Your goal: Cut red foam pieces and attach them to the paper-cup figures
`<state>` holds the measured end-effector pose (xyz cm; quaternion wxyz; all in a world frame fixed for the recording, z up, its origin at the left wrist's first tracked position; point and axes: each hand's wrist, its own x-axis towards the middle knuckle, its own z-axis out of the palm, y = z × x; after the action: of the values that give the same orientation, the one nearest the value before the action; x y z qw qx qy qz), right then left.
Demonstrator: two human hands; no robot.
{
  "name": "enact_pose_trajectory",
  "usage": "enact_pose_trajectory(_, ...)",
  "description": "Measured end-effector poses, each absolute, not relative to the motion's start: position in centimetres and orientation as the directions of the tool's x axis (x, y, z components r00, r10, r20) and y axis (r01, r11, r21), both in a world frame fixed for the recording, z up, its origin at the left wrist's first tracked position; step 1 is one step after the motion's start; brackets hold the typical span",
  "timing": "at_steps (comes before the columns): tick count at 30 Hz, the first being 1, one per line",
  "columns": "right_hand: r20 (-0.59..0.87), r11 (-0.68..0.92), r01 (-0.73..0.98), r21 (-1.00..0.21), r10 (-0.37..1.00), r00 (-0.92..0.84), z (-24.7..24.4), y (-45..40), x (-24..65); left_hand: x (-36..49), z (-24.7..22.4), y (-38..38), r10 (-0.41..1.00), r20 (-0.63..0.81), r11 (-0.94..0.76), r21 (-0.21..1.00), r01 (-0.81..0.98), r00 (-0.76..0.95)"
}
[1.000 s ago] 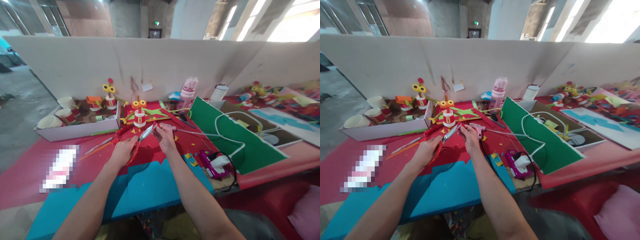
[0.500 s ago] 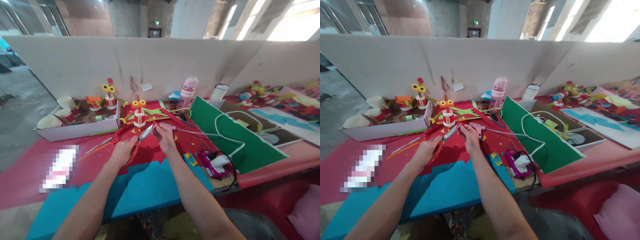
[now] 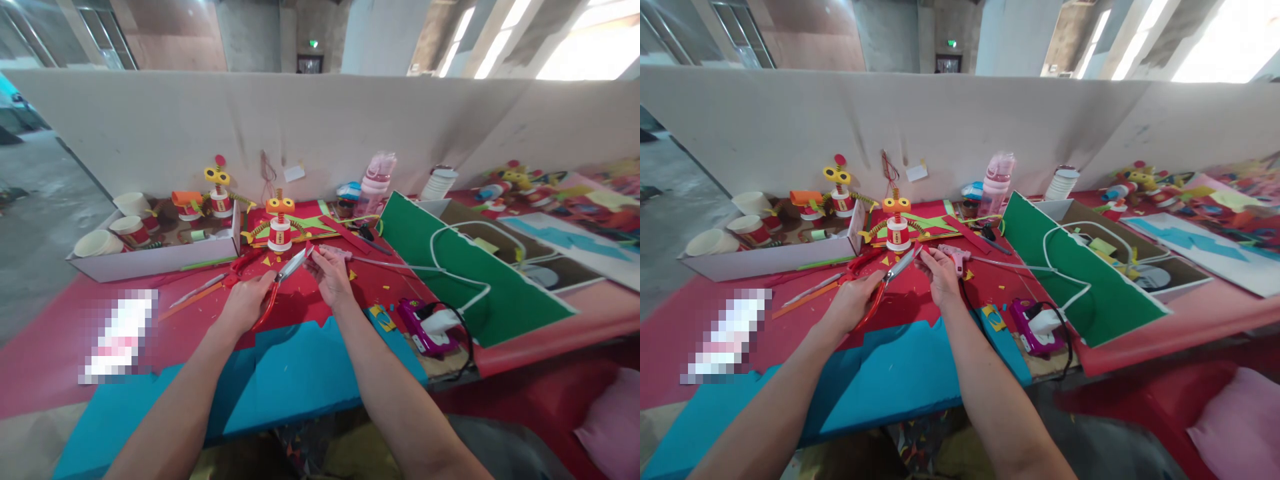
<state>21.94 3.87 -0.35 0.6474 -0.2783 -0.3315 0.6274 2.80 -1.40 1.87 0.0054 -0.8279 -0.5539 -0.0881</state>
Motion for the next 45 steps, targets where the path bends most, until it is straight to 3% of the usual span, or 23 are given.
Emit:
enact_pose_trajectory(20,0.088,0.063,-0.634,-0.771,0.996,-0.008,-0.40,3.99,22.04,2.79,2.14,-1.49,0.916,0.136,-0.392,0.106,0.914,0.377)
enact_pose_trajectory(45,0.153,0.155,-0.482,-0.862,0.987,0.044,-0.40,4.31,22.34,2.69,2.49,-1.50,0.929,0.114,-0.358,0.045,0.933,0.351)
